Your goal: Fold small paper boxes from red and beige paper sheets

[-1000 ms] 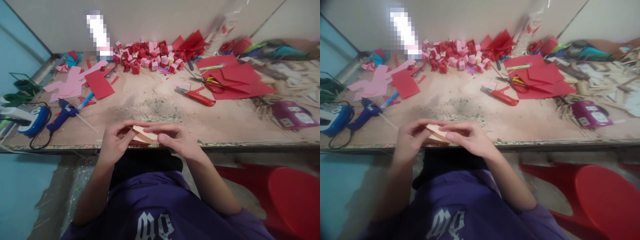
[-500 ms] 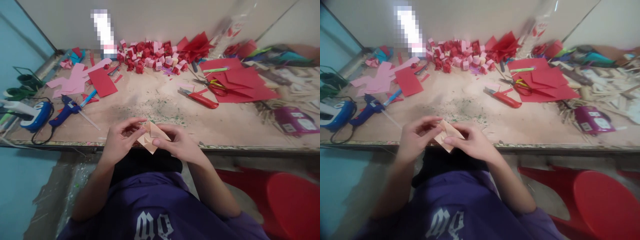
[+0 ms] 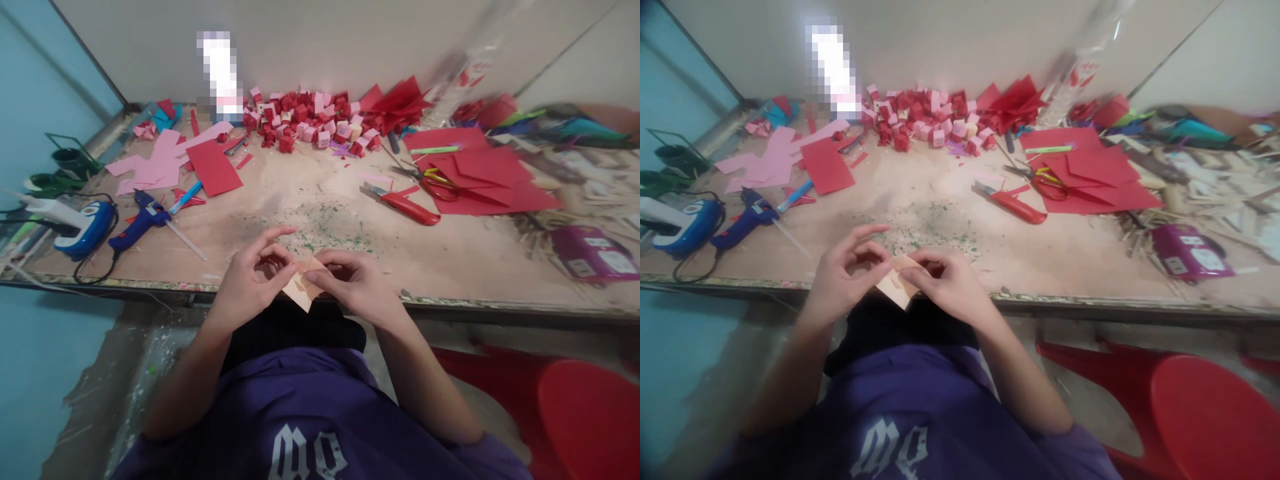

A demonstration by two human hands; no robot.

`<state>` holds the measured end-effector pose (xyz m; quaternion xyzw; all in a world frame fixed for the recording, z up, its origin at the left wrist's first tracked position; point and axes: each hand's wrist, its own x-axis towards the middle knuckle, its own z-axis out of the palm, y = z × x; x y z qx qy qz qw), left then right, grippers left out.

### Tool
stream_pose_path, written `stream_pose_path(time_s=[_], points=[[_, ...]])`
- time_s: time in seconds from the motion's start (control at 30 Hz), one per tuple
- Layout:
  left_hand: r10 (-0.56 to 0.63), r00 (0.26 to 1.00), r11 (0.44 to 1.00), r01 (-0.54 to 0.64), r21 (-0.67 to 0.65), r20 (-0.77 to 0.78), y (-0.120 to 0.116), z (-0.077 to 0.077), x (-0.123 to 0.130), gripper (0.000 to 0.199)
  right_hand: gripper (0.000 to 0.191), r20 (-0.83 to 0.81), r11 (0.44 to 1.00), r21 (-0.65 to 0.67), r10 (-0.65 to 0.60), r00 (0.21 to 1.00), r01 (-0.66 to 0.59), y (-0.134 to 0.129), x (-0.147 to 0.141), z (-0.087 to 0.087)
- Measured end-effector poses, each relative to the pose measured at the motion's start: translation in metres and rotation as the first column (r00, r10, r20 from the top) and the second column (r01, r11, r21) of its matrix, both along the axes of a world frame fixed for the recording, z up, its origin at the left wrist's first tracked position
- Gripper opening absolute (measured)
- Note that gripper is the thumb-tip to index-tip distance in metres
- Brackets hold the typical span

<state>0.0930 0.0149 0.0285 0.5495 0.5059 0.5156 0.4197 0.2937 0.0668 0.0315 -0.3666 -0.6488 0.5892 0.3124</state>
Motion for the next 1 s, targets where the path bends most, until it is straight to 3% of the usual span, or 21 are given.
stream_pose_path(time_s=[0.17, 0.27, 0.47, 0.63, 0.83, 1.0], points=[[-0.010, 0.991, 1.000, 0.009, 0.002, 0.133, 0.001, -0.004, -0.003, 0.069, 0.024, -0.126, 0.973, -0.177, -0.172, 0.977, 0.149, 0.003, 0.002, -0.001], [-0.037, 0.995, 0.999, 0.038, -0.002, 0.090, 0.002, -0.003, -0.003, 0.073, 0.036, -0.205, 0.946, -0.272, -0.237, 0.950, 0.177, 0.004, 0.003, -0.001], [0.017, 1.000, 0.999, -0.017, -0.044, 0.010, 0.000, -0.004, -0.001, 0.025, 0.042, -0.209, 0.947, -0.281, -0.222, 0.952, 0.158, 0.003, 0.003, 0.001], [0.123, 0.992, 0.992, -0.123, -0.013, -0.001, -0.001, -0.011, -0.002, 0.017, 0.052, -0.190, 0.975, -0.217, -0.096, 0.977, 0.054, 0.001, 0.003, 0.006], [0.104, 0.994, 0.994, -0.103, 0.026, -0.023, 0.000, -0.009, -0.002, 0.011, 0.020, -0.187, 0.989, -0.146, -0.055, 0.981, 0.028, 0.001, 0.005, 0.003], [0.061, 0.997, 0.995, -0.057, 0.080, -0.047, -0.001, -0.005, -0.002, 0.010, 0.016, -0.132, 0.986, -0.120, -0.130, 0.983, 0.115, 0.000, 0.004, 0.002]])
